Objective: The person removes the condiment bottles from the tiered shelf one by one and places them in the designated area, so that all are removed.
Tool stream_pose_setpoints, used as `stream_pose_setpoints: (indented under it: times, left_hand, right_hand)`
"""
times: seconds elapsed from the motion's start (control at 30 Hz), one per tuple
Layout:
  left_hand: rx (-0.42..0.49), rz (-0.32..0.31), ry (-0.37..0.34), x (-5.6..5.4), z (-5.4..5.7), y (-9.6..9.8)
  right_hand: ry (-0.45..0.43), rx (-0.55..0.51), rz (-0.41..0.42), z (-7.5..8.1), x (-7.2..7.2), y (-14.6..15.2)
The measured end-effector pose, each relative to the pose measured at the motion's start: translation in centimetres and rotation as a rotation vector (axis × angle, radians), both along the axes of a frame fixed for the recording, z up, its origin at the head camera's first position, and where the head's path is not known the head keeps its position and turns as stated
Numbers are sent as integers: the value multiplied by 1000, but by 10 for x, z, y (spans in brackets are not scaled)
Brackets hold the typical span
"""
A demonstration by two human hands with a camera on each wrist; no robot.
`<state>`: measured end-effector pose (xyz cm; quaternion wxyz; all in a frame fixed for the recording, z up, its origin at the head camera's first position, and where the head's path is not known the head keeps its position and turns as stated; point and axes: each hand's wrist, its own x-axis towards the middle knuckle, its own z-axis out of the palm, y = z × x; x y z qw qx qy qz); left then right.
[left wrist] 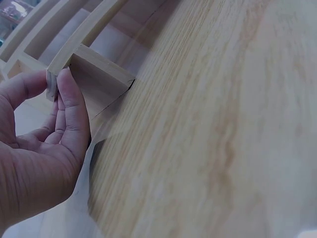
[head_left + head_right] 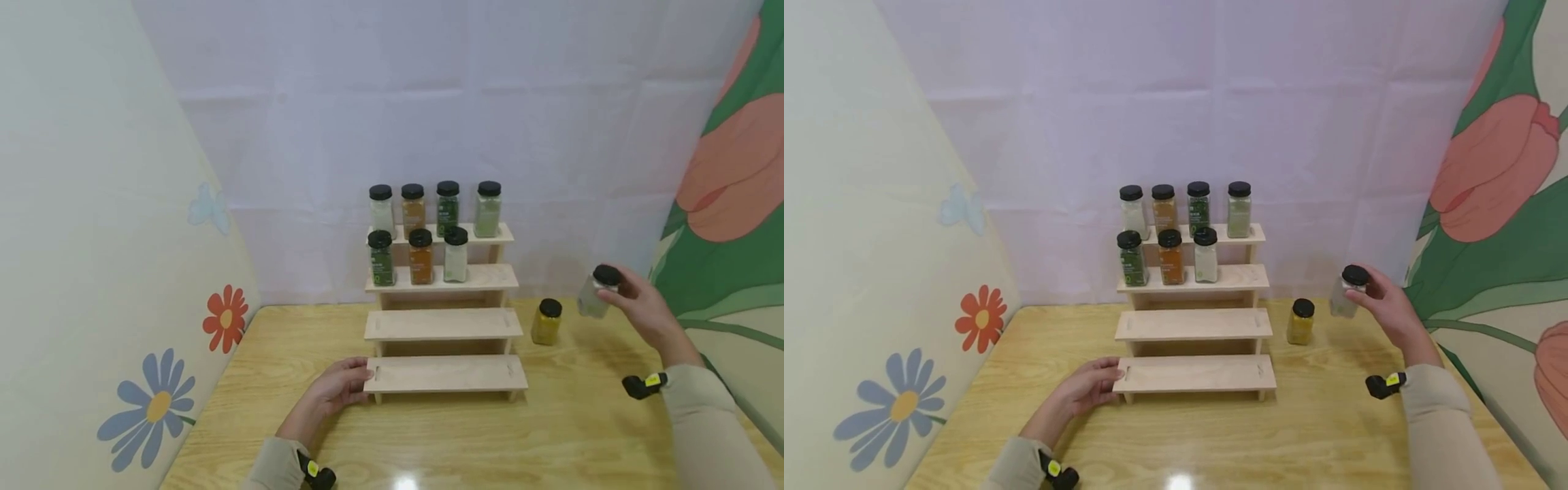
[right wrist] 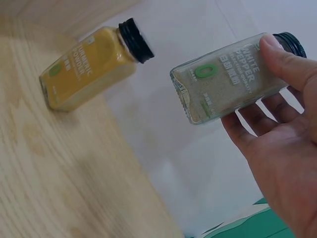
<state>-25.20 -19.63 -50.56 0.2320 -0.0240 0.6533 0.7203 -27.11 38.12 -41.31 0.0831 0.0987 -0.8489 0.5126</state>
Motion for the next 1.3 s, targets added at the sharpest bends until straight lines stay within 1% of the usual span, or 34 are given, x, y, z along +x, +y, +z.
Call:
stream_pose_setpoints:
  times: [0.3, 0.53, 0.67, 0.73, 0.87, 0.97, 1.03, 1.13, 1.3]
  left_hand:
    - [2, 13, -3, 2, 3, 0]
    - [-8, 12, -9, 0, 4, -1]
    - [-5, 8, -2, -1, 4, 0]
    - [-10, 2, -1, -1, 3, 0]
    - [-19, -3, -11, 0, 2, -1]
    - [-19, 1, -16, 0, 2, -1]
    - [-17, 0, -12, 0, 2, -1]
    - [-16, 1, -10, -1, 1, -1]
    - [-20, 4, -12, -1, 0, -1]
  right_hand:
    - [-58, 62, -49, -8, 7, 4]
    - [-120, 72, -41, -20, 6, 8]
    - [-114, 64, -39, -27, 6, 10]
    - [-101, 45, -20, -30, 5, 10]
    - [-31, 5, 17, -37, 3, 8]
    - [28, -16, 26, -42, 1, 7]
    - [45, -32, 31, -44, -1, 6]
    - [44, -55, 36, -48, -2, 5]
    - [5, -60, 20, -52, -3, 3]
